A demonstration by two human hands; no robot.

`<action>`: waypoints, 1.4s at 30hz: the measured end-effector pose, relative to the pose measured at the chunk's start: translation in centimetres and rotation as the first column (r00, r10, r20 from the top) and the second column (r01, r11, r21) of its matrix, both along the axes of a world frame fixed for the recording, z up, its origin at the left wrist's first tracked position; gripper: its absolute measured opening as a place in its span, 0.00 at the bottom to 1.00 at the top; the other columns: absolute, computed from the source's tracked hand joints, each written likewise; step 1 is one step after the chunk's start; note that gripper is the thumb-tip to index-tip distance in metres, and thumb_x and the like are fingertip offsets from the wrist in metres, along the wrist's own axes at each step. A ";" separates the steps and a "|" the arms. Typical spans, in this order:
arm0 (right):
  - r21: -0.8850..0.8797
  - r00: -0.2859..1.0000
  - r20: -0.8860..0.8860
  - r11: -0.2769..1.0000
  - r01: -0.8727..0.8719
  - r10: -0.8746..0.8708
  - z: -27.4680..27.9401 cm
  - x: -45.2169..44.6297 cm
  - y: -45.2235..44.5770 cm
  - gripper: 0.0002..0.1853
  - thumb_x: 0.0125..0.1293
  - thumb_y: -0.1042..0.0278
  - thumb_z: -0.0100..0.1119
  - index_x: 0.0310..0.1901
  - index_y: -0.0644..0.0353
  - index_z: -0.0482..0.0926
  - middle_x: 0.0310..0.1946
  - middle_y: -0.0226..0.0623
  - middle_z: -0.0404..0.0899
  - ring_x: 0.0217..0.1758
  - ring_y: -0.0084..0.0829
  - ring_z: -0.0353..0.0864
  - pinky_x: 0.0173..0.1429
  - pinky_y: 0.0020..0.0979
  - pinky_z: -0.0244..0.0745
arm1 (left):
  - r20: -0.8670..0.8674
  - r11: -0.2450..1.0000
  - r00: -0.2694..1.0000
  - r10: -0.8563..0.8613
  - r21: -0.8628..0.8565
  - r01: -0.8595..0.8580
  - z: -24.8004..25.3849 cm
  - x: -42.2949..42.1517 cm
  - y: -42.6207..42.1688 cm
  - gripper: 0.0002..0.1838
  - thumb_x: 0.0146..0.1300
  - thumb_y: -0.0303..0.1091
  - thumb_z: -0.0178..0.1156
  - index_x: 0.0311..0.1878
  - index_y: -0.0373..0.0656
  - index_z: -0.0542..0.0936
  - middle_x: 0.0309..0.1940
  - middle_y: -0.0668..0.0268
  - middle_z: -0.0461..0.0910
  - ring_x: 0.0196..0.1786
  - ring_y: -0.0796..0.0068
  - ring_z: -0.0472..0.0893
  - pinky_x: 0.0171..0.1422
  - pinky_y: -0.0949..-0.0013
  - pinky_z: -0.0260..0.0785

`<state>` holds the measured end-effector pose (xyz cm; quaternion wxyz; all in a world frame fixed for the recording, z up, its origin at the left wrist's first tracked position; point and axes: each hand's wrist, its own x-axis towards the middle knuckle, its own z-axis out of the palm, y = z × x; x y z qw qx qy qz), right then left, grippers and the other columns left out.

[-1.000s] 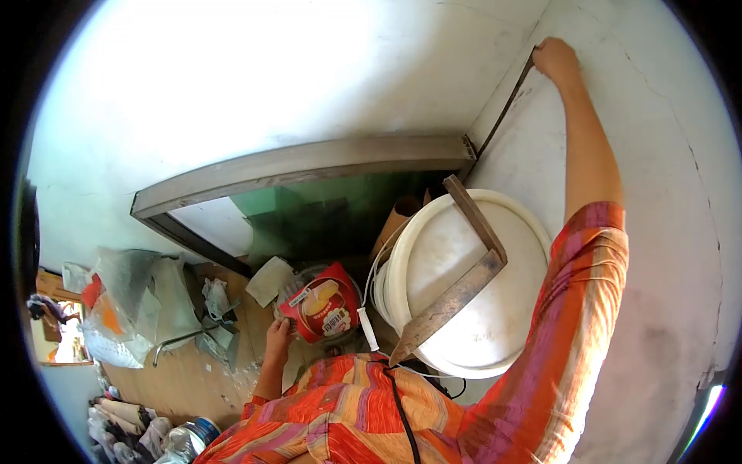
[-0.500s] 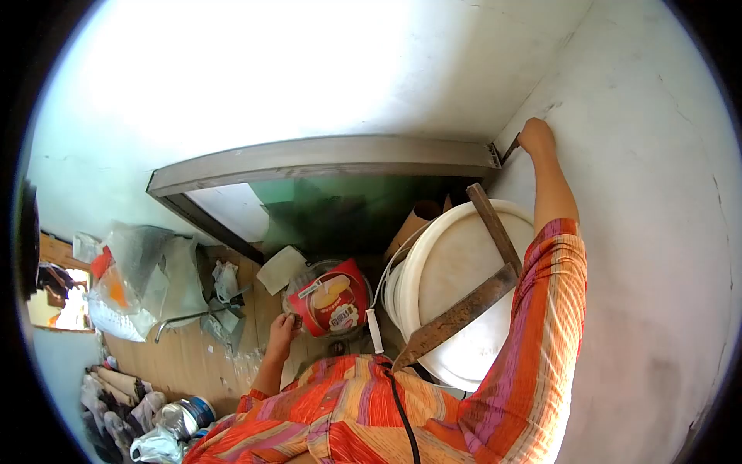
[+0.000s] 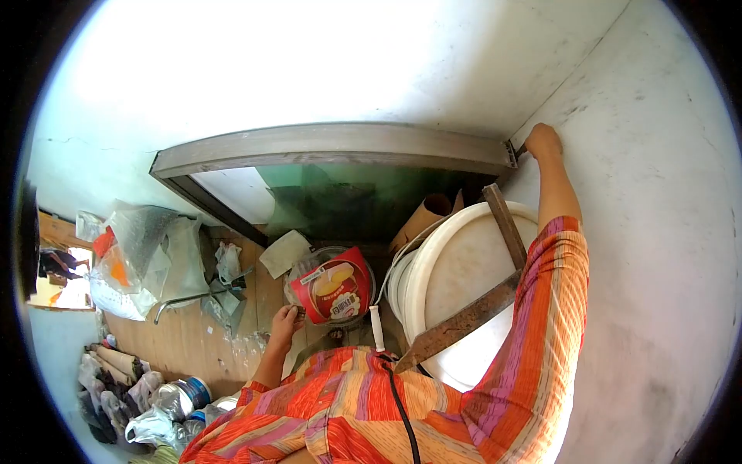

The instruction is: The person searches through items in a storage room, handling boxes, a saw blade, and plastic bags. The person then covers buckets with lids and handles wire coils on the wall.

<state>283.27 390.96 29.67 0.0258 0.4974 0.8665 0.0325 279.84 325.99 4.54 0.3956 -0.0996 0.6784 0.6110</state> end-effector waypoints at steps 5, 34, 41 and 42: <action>0.006 0.999 0.016 0.999 -0.036 0.036 -2.4 0.4 1.3 0.07 0.49 0.77 0.51 0.20 0.70 0.77 0.16 0.49 0.77 0.20 0.39 0.80 0.30 0.37 0.75 | -0.003 0.999 0.999 0.039 0.005 -0.039 -0.4 -0.3 0.6 0.10 0.64 0.37 0.49 0.41 0.41 0.74 0.33 0.70 0.76 0.33 0.82 0.74 0.38 0.78 0.68; -0.312 0.779 -0.465 0.746 -0.589 0.420 13.2 -0.4 -18.2 0.13 0.61 0.64 0.49 0.43 0.62 0.76 0.29 0.28 0.76 0.28 0.18 0.71 0.32 0.22 0.68 | -0.353 0.784 0.887 -0.297 0.440 0.438 17.2 -9.4 18.6 0.13 0.62 0.32 0.54 0.46 0.34 0.74 0.30 0.67 0.76 0.32 0.82 0.75 0.37 0.78 0.70; -0.574 0.774 -0.504 0.520 -0.632 0.384 9.2 -0.5 -23.1 0.14 0.62 0.66 0.51 0.45 0.66 0.75 0.29 0.29 0.75 0.28 0.20 0.71 0.34 0.22 0.70 | -0.406 0.677 0.866 -0.293 0.551 0.488 21.8 -8.4 23.8 0.13 0.63 0.29 0.52 0.48 0.33 0.73 0.36 0.66 0.76 0.37 0.81 0.76 0.44 0.77 0.71; -0.627 0.781 -0.549 0.471 -0.620 0.296 8.4 -0.6 -23.3 0.14 0.62 0.65 0.52 0.45 0.65 0.75 0.29 0.29 0.75 0.30 0.20 0.71 0.36 0.22 0.70 | -0.420 0.662 0.851 -0.317 0.544 0.515 21.9 -8.2 24.3 0.12 0.63 0.29 0.52 0.47 0.33 0.73 0.37 0.65 0.76 0.38 0.81 0.76 0.45 0.77 0.72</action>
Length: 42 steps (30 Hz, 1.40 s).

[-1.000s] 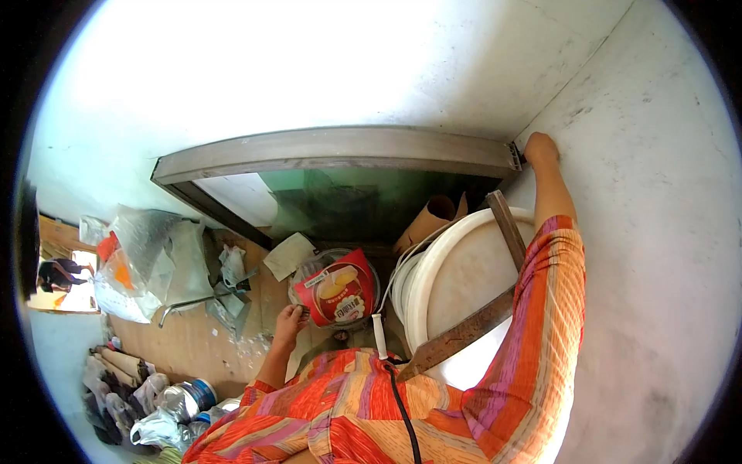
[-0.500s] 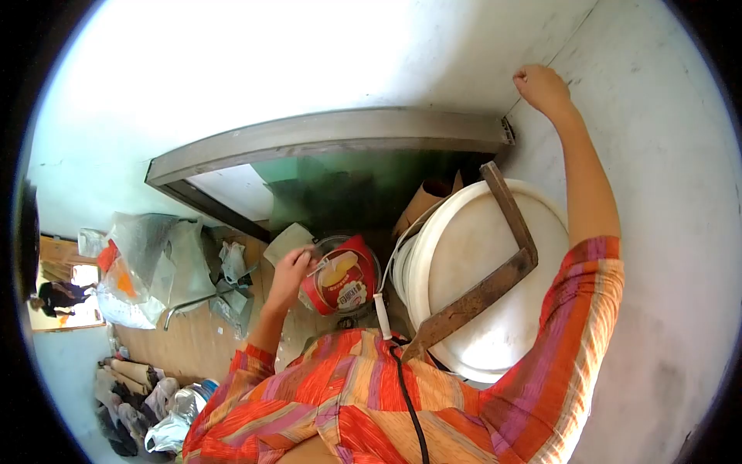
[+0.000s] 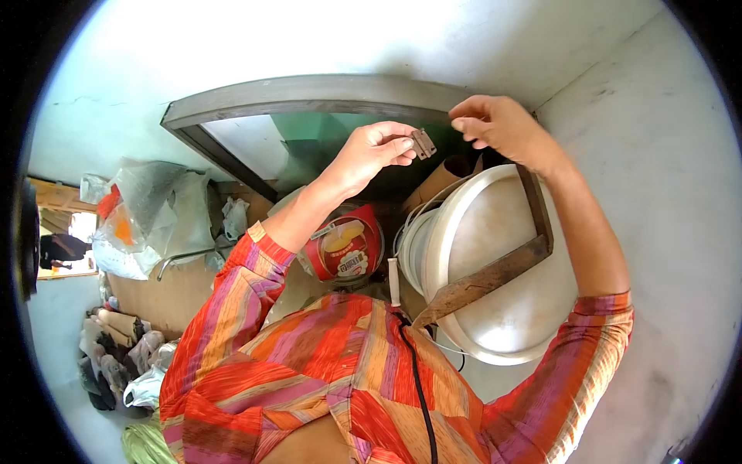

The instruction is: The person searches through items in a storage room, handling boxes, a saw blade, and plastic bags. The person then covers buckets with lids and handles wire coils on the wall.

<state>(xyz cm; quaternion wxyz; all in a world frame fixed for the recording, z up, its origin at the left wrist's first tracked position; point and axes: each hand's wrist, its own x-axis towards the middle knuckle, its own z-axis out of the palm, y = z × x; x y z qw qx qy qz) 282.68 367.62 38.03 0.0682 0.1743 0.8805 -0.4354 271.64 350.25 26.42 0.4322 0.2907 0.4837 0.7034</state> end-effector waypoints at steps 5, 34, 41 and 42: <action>-0.236 0.994 0.107 0.971 0.037 -0.012 -1.8 -0.2 -0.1 0.12 0.61 0.65 0.56 0.43 0.62 0.76 0.31 0.29 0.76 0.33 0.20 0.72 0.39 0.22 0.70 | 0.033 0.996 0.999 0.030 0.081 -0.032 0.0 0.8 2.2 0.10 0.62 0.28 0.54 0.44 0.32 0.70 0.35 0.63 0.75 0.37 0.78 0.76 0.43 0.75 0.72; 0.406 0.996 0.006 0.911 0.077 -0.087 -1.1 -2.0 24.3 0.23 0.62 0.50 0.52 0.53 0.57 0.72 0.49 0.35 0.73 0.47 0.28 0.72 0.50 0.30 0.66 | 0.163 0.583 0.763 0.625 -0.748 -0.318 -25.9 16.4 -30.3 0.15 0.62 0.43 0.51 0.33 0.40 0.80 0.24 0.69 0.76 0.27 0.80 0.73 0.29 0.77 0.68; 0.751 0.820 -0.108 0.586 -0.303 0.562 8.0 1.4 -15.6 0.15 0.65 0.62 0.49 0.40 0.67 0.78 0.37 0.46 0.78 0.38 0.39 0.77 0.42 0.34 0.72 | -0.097 0.687 0.938 0.332 -0.658 -0.310 -27.5 17.9 -33.9 0.18 0.60 0.45 0.48 0.34 0.41 0.80 0.27 0.63 0.80 0.29 0.71 0.78 0.36 0.68 0.71; 0.718 0.797 -0.007 0.558 -0.416 0.604 7.9 1.4 -18.1 0.11 0.64 0.68 0.51 0.44 0.64 0.76 0.41 0.44 0.77 0.44 0.40 0.75 0.46 0.35 0.70 | -0.250 0.701 0.920 0.302 -0.596 -0.392 -27.8 18.3 -35.1 0.15 0.58 0.42 0.49 0.35 0.41 0.80 0.29 0.62 0.80 0.30 0.68 0.79 0.37 0.66 0.71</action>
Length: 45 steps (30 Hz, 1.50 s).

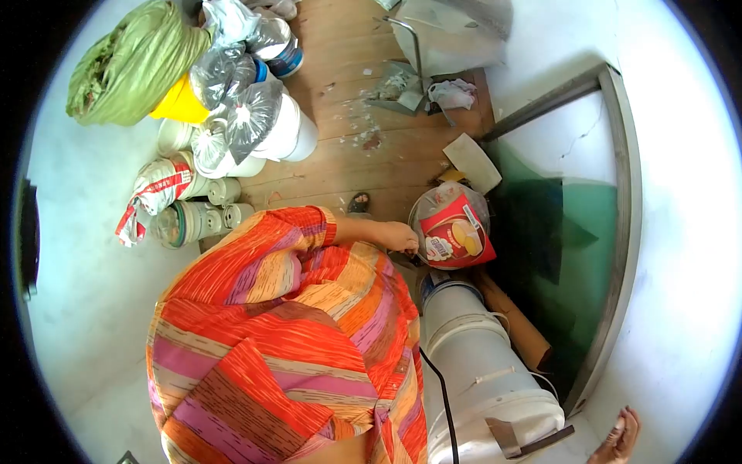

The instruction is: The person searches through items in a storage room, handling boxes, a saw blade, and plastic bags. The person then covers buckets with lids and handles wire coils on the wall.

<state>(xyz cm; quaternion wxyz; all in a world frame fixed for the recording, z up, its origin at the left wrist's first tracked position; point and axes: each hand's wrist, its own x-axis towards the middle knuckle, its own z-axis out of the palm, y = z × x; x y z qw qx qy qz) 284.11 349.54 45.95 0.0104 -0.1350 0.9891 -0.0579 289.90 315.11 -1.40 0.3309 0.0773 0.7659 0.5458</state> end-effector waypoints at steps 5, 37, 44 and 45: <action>-0.053 0.969 0.239 0.997 -0.054 0.065 -1.4 -0.4 -12.4 0.14 0.64 0.66 0.52 0.46 0.66 0.73 0.42 0.37 0.75 0.39 0.28 0.72 0.46 0.28 0.68 | -0.055 0.975 0.978 0.199 -0.091 -0.204 -0.9 2.1 -9.8 0.13 0.55 0.39 0.49 0.36 0.44 0.80 0.31 0.58 0.80 0.33 0.61 0.79 0.39 0.62 0.70; -0.394 -0.308 0.590 -0.067 -0.917 0.746 -15.6 -10.3 -66.1 0.12 0.61 0.72 0.49 0.45 0.68 0.73 0.38 0.36 0.75 0.43 0.26 0.73 0.49 0.26 0.67 | 0.282 -0.968 -0.932 0.225 -0.044 -0.247 -8.0 26.2 -13.5 0.09 0.57 0.34 0.52 0.34 0.39 0.78 0.21 0.66 0.75 0.22 0.75 0.74 0.26 0.72 0.68; -0.369 -0.501 0.720 -0.346 -0.862 0.480 -21.4 -5.7 -75.3 0.12 0.61 0.73 0.51 0.47 0.64 0.72 0.37 0.40 0.78 0.42 0.26 0.75 0.47 0.27 0.69 | -0.022 -0.868 -0.944 0.328 -0.400 -0.293 -12.7 16.1 -0.6 0.13 0.54 0.35 0.56 0.40 0.39 0.80 0.27 0.63 0.80 0.26 0.77 0.77 0.31 0.73 0.70; -0.410 -0.542 0.708 -0.362 -0.837 0.452 -21.6 -4.5 -76.0 0.12 0.61 0.74 0.51 0.47 0.64 0.72 0.37 0.40 0.78 0.41 0.27 0.76 0.46 0.27 0.69 | 0.242 -0.900 -0.966 0.095 -0.394 -0.187 -10.7 15.9 0.3 0.13 0.53 0.34 0.56 0.40 0.38 0.80 0.28 0.63 0.81 0.27 0.76 0.78 0.32 0.73 0.70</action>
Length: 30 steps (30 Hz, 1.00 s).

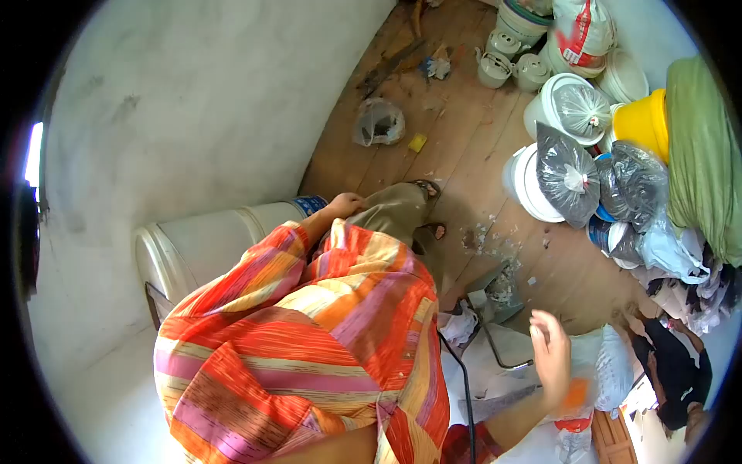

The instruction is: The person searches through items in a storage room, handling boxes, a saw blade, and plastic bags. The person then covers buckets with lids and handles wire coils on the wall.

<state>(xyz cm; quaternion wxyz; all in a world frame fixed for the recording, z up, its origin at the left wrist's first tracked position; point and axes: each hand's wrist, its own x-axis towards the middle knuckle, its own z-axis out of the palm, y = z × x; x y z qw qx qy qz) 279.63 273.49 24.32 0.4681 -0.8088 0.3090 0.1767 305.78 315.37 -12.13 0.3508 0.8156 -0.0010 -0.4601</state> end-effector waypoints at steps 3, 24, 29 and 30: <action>0.031 0.999 0.028 0.999 -0.042 0.041 -0.8 4.4 -1.0 0.12 0.60 0.74 0.51 0.46 0.64 0.73 0.37 0.41 0.78 0.40 0.27 0.77 0.45 0.27 0.70 | -0.077 0.953 0.950 0.302 0.030 -0.300 0.9 -0.6 3.2 0.13 0.53 0.29 0.55 0.41 0.34 0.78 0.26 0.62 0.79 0.26 0.75 0.77 0.30 0.75 0.69; 0.222 0.983 -0.097 0.966 -0.131 0.156 -3.9 36.7 -6.5 0.12 0.63 0.74 0.48 0.48 0.64 0.72 0.38 0.34 0.76 0.41 0.22 0.74 0.48 0.24 0.69 | 0.651 0.918 0.676 -0.345 0.083 0.389 -18.6 23.7 -4.6 0.13 0.55 0.43 0.55 0.33 0.42 0.80 0.25 0.65 0.77 0.28 0.68 0.75 0.34 0.68 0.68; 0.166 0.990 -0.136 0.986 -0.012 0.035 -2.1 42.7 -7.3 0.12 0.65 0.71 0.46 0.48 0.63 0.72 0.38 0.32 0.75 0.40 0.20 0.72 0.47 0.22 0.67 | -0.224 0.695 0.811 0.540 -0.424 -0.580 -2.4 35.1 -14.4 0.11 0.58 0.39 0.54 0.35 0.40 0.78 0.21 0.65 0.76 0.23 0.79 0.73 0.25 0.76 0.64; 0.173 0.983 -0.178 0.985 -0.022 0.053 -2.0 42.5 -7.8 0.12 0.65 0.71 0.46 0.48 0.63 0.72 0.38 0.32 0.75 0.40 0.20 0.72 0.47 0.22 0.67 | -0.255 0.687 0.791 0.556 -0.395 -0.610 -4.3 34.2 -13.7 0.11 0.58 0.39 0.54 0.35 0.40 0.78 0.21 0.65 0.76 0.23 0.79 0.73 0.25 0.76 0.64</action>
